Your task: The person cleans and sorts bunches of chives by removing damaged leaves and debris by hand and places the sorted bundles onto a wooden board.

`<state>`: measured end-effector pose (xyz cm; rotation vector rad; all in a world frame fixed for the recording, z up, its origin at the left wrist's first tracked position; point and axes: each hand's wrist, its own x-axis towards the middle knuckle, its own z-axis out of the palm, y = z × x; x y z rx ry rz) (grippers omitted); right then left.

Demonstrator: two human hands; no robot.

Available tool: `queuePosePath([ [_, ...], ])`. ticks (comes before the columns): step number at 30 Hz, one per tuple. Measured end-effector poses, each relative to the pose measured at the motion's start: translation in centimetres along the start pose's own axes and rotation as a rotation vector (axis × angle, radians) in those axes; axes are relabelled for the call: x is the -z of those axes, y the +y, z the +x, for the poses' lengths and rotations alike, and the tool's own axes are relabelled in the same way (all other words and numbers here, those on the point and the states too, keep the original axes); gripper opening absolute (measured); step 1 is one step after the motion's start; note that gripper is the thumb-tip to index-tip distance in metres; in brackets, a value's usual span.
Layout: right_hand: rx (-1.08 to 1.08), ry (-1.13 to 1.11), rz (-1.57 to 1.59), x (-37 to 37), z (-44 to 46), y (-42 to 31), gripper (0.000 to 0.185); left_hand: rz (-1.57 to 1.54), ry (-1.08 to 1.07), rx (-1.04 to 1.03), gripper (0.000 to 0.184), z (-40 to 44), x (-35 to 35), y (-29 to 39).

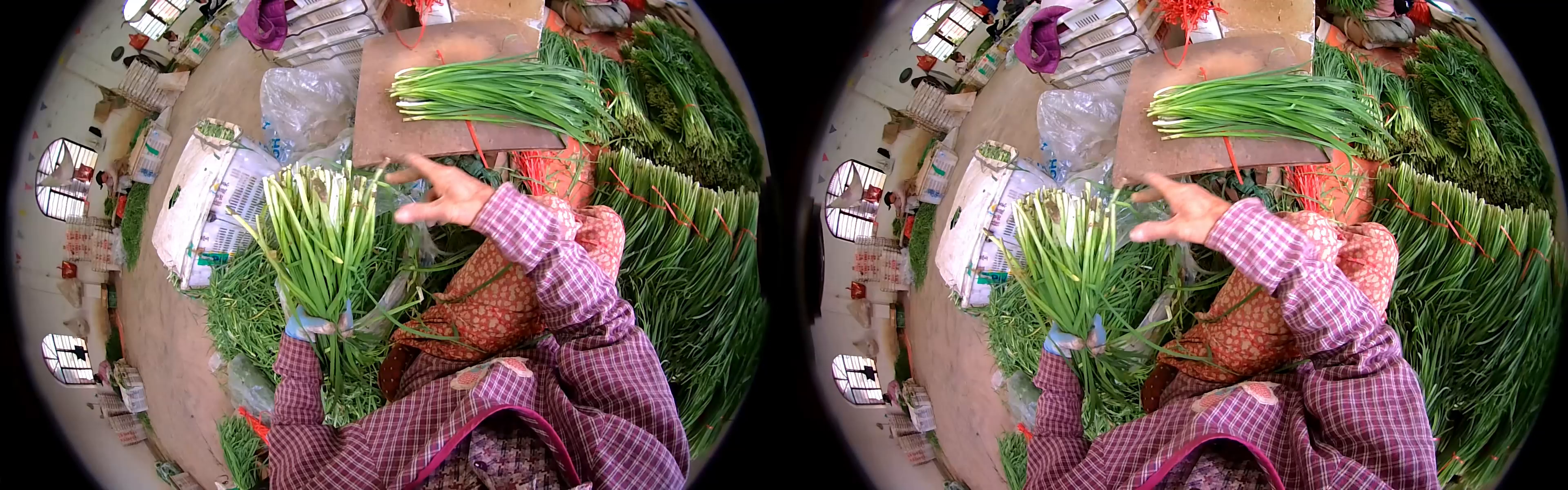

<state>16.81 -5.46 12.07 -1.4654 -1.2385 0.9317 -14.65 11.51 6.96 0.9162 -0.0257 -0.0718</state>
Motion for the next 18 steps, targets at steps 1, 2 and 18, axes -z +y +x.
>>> queuePosePath([
  [1, -0.031, -0.040, 0.072, -0.7, 0.3, -0.2, 0.086, 0.047, 0.058, 0.042, 0.046, -0.3, 0.0, 0.1],
  [2, 0.012, -0.095, 0.149, -1.1, 0.5, -0.3, 0.060, 0.095, 0.117, 0.082, 0.053, -0.5, 0.1, 0.1],
  [18, 0.378, 0.534, -0.612, -0.5, -0.9, -1.1, 0.036, 0.312, 0.546, 0.155, 0.043, -1.4, -0.7, 0.3],
])
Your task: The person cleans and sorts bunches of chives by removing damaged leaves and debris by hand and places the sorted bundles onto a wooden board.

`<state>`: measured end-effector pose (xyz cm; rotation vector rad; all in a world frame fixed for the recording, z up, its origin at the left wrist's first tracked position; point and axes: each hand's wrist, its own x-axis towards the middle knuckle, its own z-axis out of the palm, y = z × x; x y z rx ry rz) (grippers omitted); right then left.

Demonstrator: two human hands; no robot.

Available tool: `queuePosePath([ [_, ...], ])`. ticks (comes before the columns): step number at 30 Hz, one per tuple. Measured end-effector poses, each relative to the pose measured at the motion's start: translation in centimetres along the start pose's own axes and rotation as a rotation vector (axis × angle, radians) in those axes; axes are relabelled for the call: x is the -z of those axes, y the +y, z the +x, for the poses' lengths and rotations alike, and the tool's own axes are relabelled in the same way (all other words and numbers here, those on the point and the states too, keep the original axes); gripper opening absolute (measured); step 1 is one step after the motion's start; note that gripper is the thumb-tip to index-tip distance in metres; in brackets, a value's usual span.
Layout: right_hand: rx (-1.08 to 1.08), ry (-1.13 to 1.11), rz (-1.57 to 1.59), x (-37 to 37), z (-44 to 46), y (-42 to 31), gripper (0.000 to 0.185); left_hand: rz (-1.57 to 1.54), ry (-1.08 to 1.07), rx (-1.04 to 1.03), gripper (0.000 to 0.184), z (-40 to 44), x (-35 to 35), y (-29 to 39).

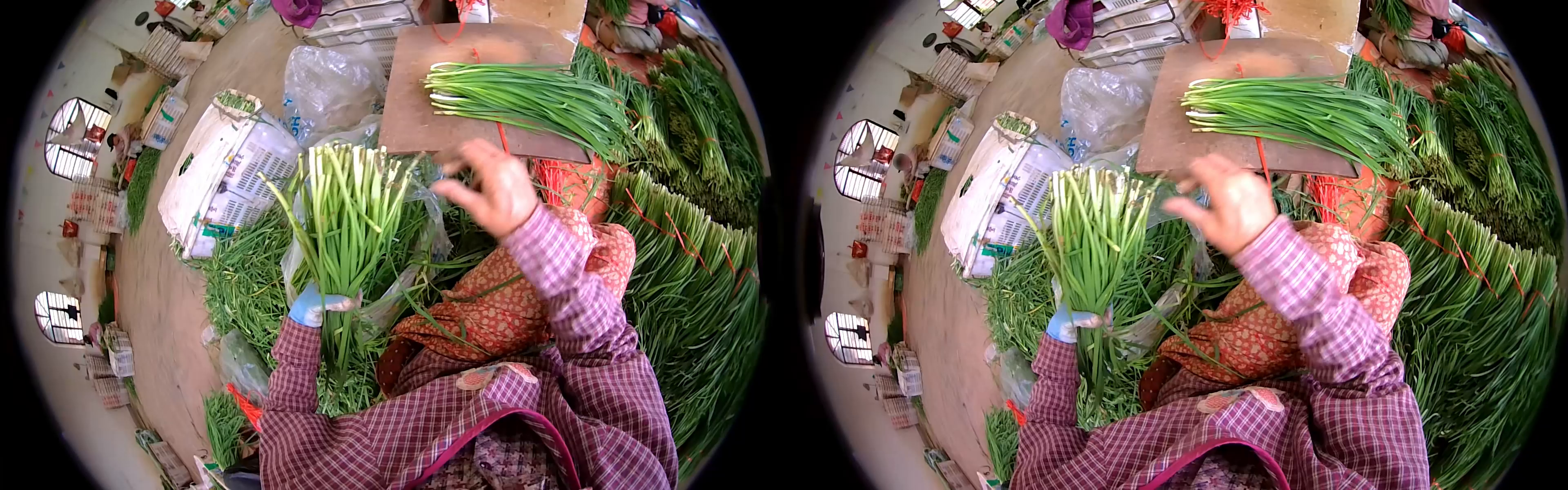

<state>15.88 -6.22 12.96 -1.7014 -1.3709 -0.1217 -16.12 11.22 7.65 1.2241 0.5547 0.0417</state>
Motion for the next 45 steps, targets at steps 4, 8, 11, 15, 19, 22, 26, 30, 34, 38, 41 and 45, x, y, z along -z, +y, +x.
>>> queuePosePath([
  [4, -0.024, -0.167, -0.089, -3.1, 0.2, -5.4, 0.030, 0.033, 0.119, 0.076, 0.053, 0.0, -1.1, 0.3],
  [8, 0.005, 0.015, -0.175, -6.0, 0.3, -2.7, 0.017, 0.063, 0.162, 0.063, 0.062, 0.0, -3.1, 2.4],
  [11, -0.047, 0.150, -0.331, -3.4, 0.6, 2.0, 0.014, 0.105, 0.154, 0.120, 0.069, -0.2, -2.2, 2.3],
  [15, -0.291, -0.023, -0.500, 0.8, 0.2, 5.5, 0.016, 0.163, 0.237, 0.142, 0.084, -0.7, -1.5, 2.2],
  [19, -0.067, -0.004, -0.412, 1.9, 1.5, 1.4, 0.038, 0.253, 0.296, 0.135, 0.094, -0.4, -1.5, 2.0],
  [22, 0.136, -0.063, -0.255, 0.5, 3.6, -2.1, 0.049, 0.386, 0.341, 0.189, 0.095, -0.3, -3.9, 4.5],
  [26, 0.155, -0.215, -0.267, -2.5, 4.4, -2.9, 0.056, 0.587, 0.288, 0.115, 0.088, 0.0, -2.2, 3.3],
  [30, 0.191, -0.225, -0.139, -4.4, 4.2, -1.9, 0.035, 1.360, 0.300, -0.152, 0.076, 0.4, -1.4, 3.8],
  [34, 0.226, -0.057, -0.204, -4.1, 3.3, -0.3, 0.017, 1.674, 0.345, -0.213, 0.084, 0.9, -3.1, 6.4],
  [38, -0.084, -0.036, -0.352, -1.6, 1.9, 4.6, 0.011, 1.859, 0.490, -0.249, 0.099, 0.4, -2.4, 7.1],
  [41, -0.228, -0.188, -0.435, 0.1, 1.1, 7.5, 0.017, 1.946, 0.561, -0.230, 0.102, 0.2, -1.8, 7.6],
  [45, 0.039, -0.090, -0.287, 0.2, 2.7, 0.3, 0.028, 2.047, 0.580, -0.198, 0.098, 0.6, -2.3, 8.5],
])
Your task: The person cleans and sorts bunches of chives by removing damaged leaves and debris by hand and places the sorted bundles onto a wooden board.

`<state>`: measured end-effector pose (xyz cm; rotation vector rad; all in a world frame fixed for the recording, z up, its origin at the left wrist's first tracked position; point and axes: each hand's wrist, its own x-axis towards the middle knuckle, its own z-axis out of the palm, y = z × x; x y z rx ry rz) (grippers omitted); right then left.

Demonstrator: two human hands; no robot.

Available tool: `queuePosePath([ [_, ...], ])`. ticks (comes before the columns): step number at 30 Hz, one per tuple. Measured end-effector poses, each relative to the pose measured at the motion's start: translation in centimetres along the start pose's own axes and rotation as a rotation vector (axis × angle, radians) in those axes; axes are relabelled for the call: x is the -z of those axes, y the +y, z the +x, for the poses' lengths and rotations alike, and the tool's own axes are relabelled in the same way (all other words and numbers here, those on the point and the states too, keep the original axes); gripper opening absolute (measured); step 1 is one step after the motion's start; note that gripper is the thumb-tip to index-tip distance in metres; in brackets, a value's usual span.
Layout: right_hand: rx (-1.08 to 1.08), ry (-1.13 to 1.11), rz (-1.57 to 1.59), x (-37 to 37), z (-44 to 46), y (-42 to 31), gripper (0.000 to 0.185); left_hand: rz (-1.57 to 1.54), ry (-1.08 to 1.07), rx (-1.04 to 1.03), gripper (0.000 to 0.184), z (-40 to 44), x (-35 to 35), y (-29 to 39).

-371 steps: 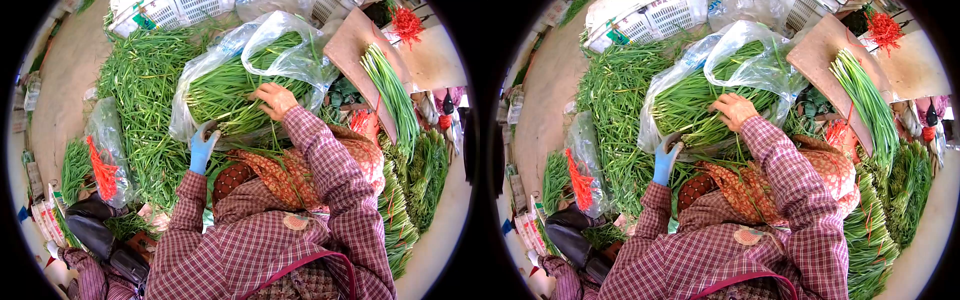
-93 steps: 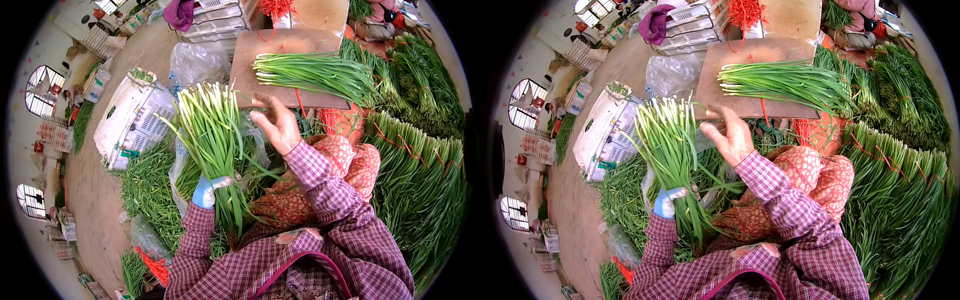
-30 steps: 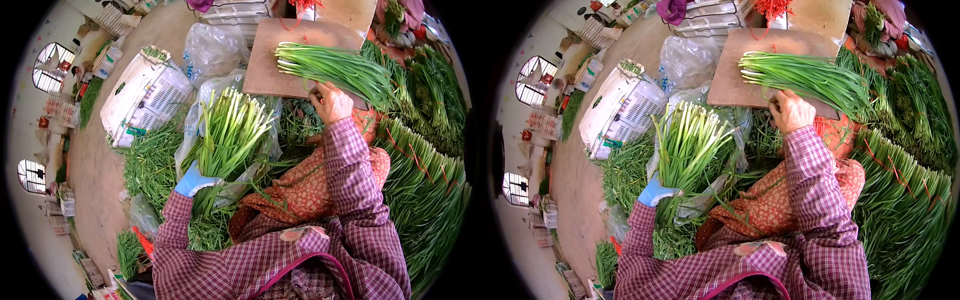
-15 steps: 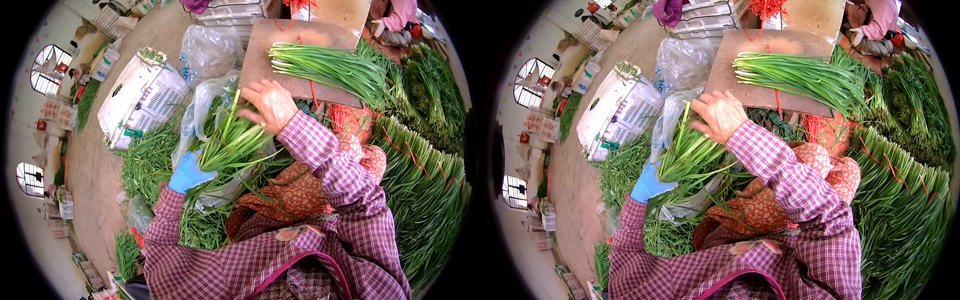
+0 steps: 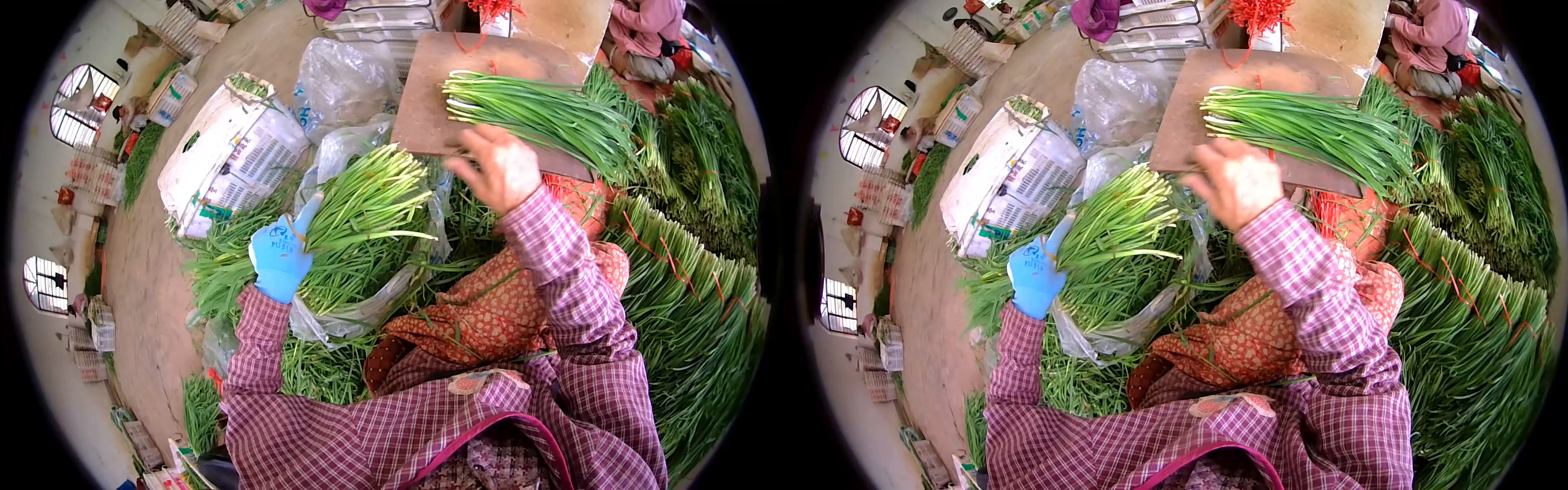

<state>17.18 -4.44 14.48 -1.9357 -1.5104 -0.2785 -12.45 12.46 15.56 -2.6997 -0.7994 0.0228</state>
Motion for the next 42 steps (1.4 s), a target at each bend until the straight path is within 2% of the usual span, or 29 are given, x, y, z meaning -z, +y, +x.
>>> queuePosePath([
  [3, 0.135, 0.006, 0.025, -0.9, 0.3, -3.7, 0.038, 0.079, -0.025, -0.003, 0.094, 0.5, 0.5, 0.5],
  [7, 0.135, 0.030, 0.082, -2.9, 0.6, -5.2, 0.034, 0.120, 0.014, -0.031, 0.096, 0.8, 0.6, 0.7],
  [9, 0.303, 0.032, 0.090, -4.1, 0.7, -5.0, 0.029, 0.129, 0.023, -0.056, 0.096, 0.9, 0.8, 0.9],
  [12, 0.346, -0.032, 0.158, -5.8, 0.6, -4.6, 0.022, 0.143, 0.043, -0.077, 0.095, 1.3, 1.0, 0.8],
  [18, 0.276, 0.086, 0.194, -5.3, -0.4, -3.6, 0.014, 0.114, 0.019, -0.067, 0.091, 1.5, 1.2, 0.8],
  [21, 0.170, 0.111, 0.118, -4.5, -1.3, -2.2, 0.014, 0.070, 0.049, -0.055, 0.090, 1.5, 0.8, 0.4],
  [24, 0.040, 0.044, 0.009, -3.2, -2.7, 0.6, 0.014, 0.070, 0.058, -0.029, 0.088, 0.7, 0.3, -0.7],
  [26, -0.018, 0.079, -0.034, -2.6, -4.1, 4.5, 0.014, 0.090, 0.099, 0.003, 0.087, 0.0, -0.4, -2.2],
  [28, -0.220, -0.157, -0.177, -1.5, -5.9, 8.3, 0.016, 0.099, 0.091, 0.037, 0.088, -0.9, -0.9, -3.7],
  [30, -0.419, -0.603, -0.441, -0.5, -6.1, 9.7, 0.021, 0.183, 0.140, 0.068, 0.090, -1.4, -1.2, -4.5],
  [32, -0.369, -0.572, -0.533, -0.4, -6.2, 8.2, 0.024, 0.190, 0.136, 0.069, 0.091, -1.3, -1.2, -4.6],
  [34, -0.114, -0.216, -0.218, 0.2, -3.9, 4.0, 0.024, 0.233, 0.137, 0.051, 0.090, -1.0, -0.9, -4.1],
  [36, -0.028, -0.137, -0.030, -0.3, -1.3, 0.0, 0.025, 0.217, 0.186, 0.002, 0.088, -0.6, -0.7, -3.6],
  [38, 0.056, -0.084, 0.010, -2.2, 0.6, -2.9, 0.028, 0.202, 0.239, -0.033, 0.086, -0.2, -0.5, -2.9],
  [40, 0.105, -0.030, -0.084, -4.5, 1.6, -4.5, 0.036, 0.285, 0.172, -0.035, 0.095, 0.2, 0.1, -2.0],
  [42, 0.008, -0.157, -0.111, -6.2, 2.1, -5.3, 0.046, 0.253, 0.165, -0.038, 0.079, 0.4, 1.0, -1.1],
])
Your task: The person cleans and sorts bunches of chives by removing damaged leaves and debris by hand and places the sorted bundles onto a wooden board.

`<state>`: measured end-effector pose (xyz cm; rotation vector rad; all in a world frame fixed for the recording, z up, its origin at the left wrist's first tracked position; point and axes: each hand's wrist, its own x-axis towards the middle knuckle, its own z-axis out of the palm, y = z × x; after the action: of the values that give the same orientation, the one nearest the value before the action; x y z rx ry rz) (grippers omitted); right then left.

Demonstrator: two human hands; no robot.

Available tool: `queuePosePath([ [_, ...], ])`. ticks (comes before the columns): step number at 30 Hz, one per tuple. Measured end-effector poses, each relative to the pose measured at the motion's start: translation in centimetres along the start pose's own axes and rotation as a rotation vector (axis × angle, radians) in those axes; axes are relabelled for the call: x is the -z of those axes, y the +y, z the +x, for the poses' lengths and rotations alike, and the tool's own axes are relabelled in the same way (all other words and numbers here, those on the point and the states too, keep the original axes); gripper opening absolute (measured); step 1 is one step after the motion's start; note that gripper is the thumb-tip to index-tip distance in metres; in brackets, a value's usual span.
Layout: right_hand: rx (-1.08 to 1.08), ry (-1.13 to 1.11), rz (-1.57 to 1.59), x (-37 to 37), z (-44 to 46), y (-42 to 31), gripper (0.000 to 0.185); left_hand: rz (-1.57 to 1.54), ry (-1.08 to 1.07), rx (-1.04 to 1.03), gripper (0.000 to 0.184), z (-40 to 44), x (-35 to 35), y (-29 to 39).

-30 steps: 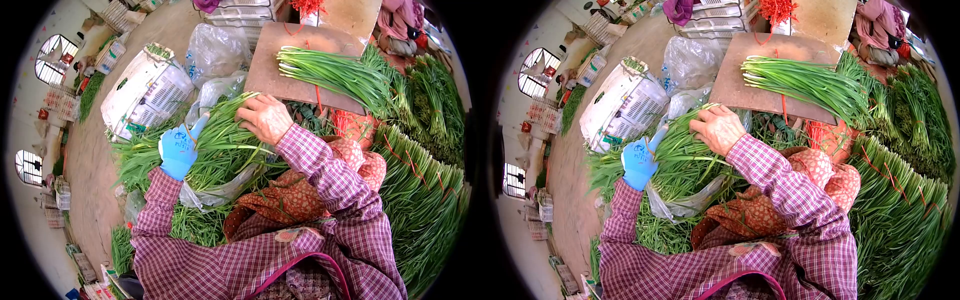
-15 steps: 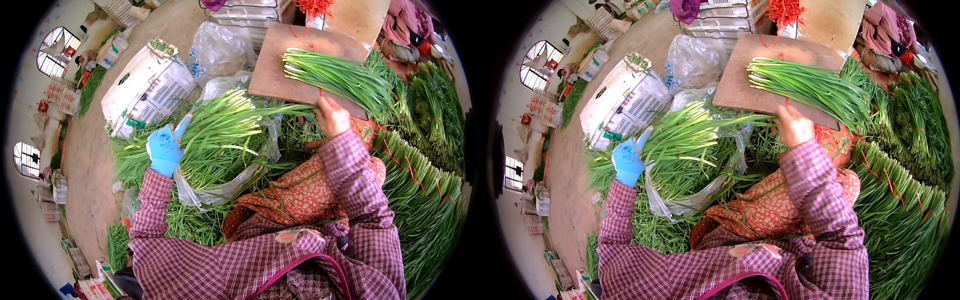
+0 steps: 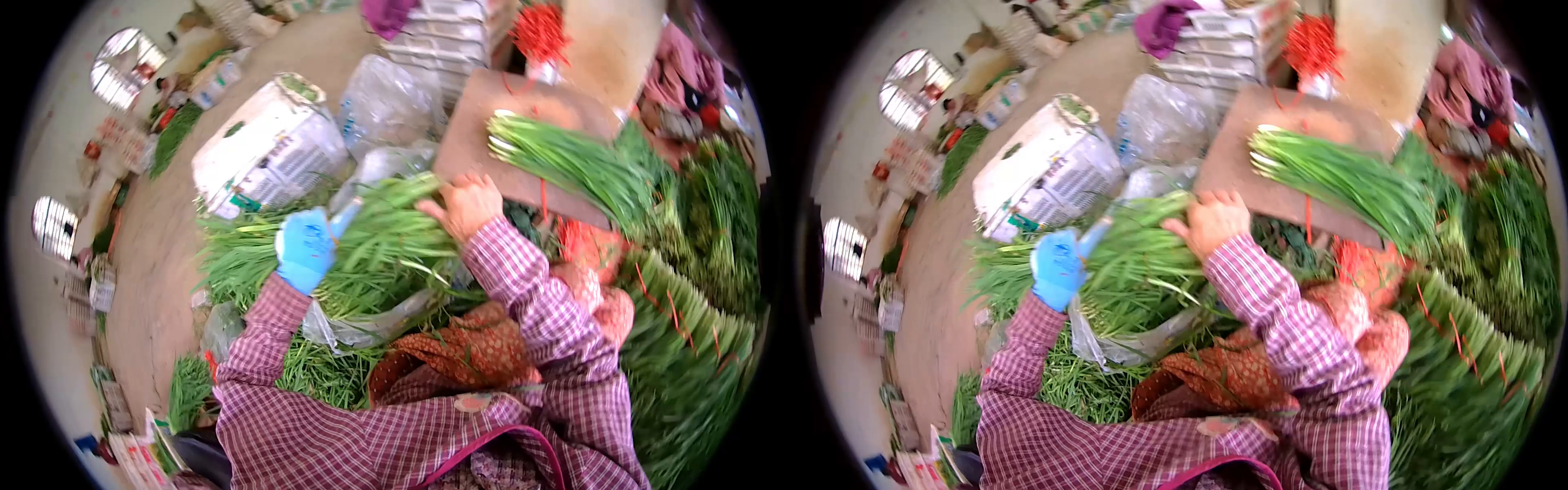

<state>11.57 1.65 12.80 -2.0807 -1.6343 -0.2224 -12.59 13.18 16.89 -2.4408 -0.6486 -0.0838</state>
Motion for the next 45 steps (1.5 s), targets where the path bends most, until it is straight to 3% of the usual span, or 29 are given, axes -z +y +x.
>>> queuePosePath([
  [2, -0.130, -0.156, -0.079, -1.7, 0.5, -0.5, 0.056, 0.038, 0.085, -0.080, 0.075, 0.0, 0.0, 0.5],
  [5, -0.210, -0.209, 0.141, -4.3, 0.2, 1.0, 0.047, 0.021, -0.105, -0.118, 0.068, 0.4, 0.5, 1.3],
  [6, -0.212, -0.191, 0.236, -4.7, -0.2, 1.6, 0.041, -0.007, -0.031, -0.142, 0.066, 0.1, -0.2, 1.5],
  [10, -0.174, -0.152, -0.069, -4.4, -2.0, 4.0, 0.024, -0.039, -0.070, -0.139, 0.066, -0.4, -0.7, 1.5],
  [12, -0.198, -0.257, -0.136, -3.4, -2.8, 6.9, 0.023, -0.097, -0.139, -0.094, 0.066, -0.8, -0.4, 0.9],
  [14, -0.416, -0.426, -0.251, -3.2, -3.8, 10.0, 0.024, -0.044, -0.056, -0.088, 0.068, -2.1, -1.1, 0.3],
  [16, -0.434, -0.628, -0.417, -2.1, -4.5, 12.8, 0.026, 0.024, -0.015, -0.065, 0.070, -2.9, -1.1, -0.5],
  [17, -0.451, -0.711, -0.367, -1.0, -4.3, 13.4, 0.037, 0.043, 0.031, -0.072, 0.071, -3.2, -1.0, -0.9],
  [19, -0.239, -0.419, -0.103, 2.5, -3.8, 10.4, 0.054, 0.010, 0.052, -0.093, 0.072, -2.9, -0.9, -0.7],
  [21, 0.114, -0.066, 0.148, 3.7, -1.5, 7.0, 0.060, -0.075, 0.048, -0.144, 0.072, -2.1, 0.2, -0.3],
  [22, 0.263, -0.076, 0.311, 5.2, -0.1, 4.5, 0.061, -0.093, 0.127, -0.178, 0.072, -1.7, 1.0, 0.1],
  [24, 0.473, -0.246, 0.624, 5.3, 2.0, 1.5, 0.061, -0.237, 0.151, -0.217, 0.071, -1.0, 1.8, 0.8],
  [26, 0.483, -0.634, 0.861, 3.2, 2.8, 1.2, 0.063, -0.289, 0.163, -0.222, 0.073, -0.9, 2.3, 0.8],
  [28, 0.384, -1.000, 1.035, 1.9, 2.4, 2.1, 0.067, -0.388, 0.001, -0.250, 0.080, -1.1, 3.4, 0.1],
  [29, 0.389, -0.997, 1.034, 1.7, 2.1, 2.7, 0.067, -0.406, -0.022, -0.228, 0.088, -1.5, 2.7, -0.1],
  [32, 0.134, -1.199, 1.209, 1.9, -0.1, 4.3, 0.072, -0.503, -0.075, -0.252, 0.091, -2.2, 1.6, -0.7],
  [34, 0.137, -0.977, 1.327, -0.1, -2.0, 5.8, 0.056, -0.505, -0.135, -0.225, 0.085, -2.3, 1.0, -0.5],
  [36, -0.420, -1.024, 1.563, -0.3, -3.0, 7.6, 0.035, -0.863, 0.036, -0.147, 0.068, -2.6, -0.8, -0.1],
  [37, -0.535, -0.841, 1.731, 0.9, -3.7, 6.8, 0.021, -0.938, -0.061, -0.098, 0.064, -2.7, -1.3, 0.0],
  [40, -0.373, -0.755, 1.846, 2.5, -4.0, 9.1, 0.017, -1.117, -0.233, 0.044, 0.069, -3.6, -4.0, -0.3],
  [41, -0.306, -0.674, 1.828, 4.5, -4.1, 9.2, 0.018, -1.207, -0.423, 0.105, 0.086, -3.7, -4.2, -0.9],
  [42, -0.257, -0.587, 1.809, 6.5, -4.6, 9.2, 0.019, -1.214, -0.439, 0.091, 0.086, -4.3, -5.3, -0.8],
  [43, -0.355, -0.481, 1.729, 6.3, -5.5, 10.4, 0.021, -1.309, -0.389, 0.177, 0.096, -4.9, -6.9, -0.7],
  [44, -0.438, -0.463, 1.702, 3.9, -7.2, 13.4, 0.022, -1.405, -0.349, 0.259, 0.107, -5.6, -8.5, -0.3],
  [45, -0.404, -0.488, 1.426, 0.6, -8.7, 16.0, 0.023, -1.532, -0.488, 0.343, 0.120, -5.2, -7.1, -0.2],
])
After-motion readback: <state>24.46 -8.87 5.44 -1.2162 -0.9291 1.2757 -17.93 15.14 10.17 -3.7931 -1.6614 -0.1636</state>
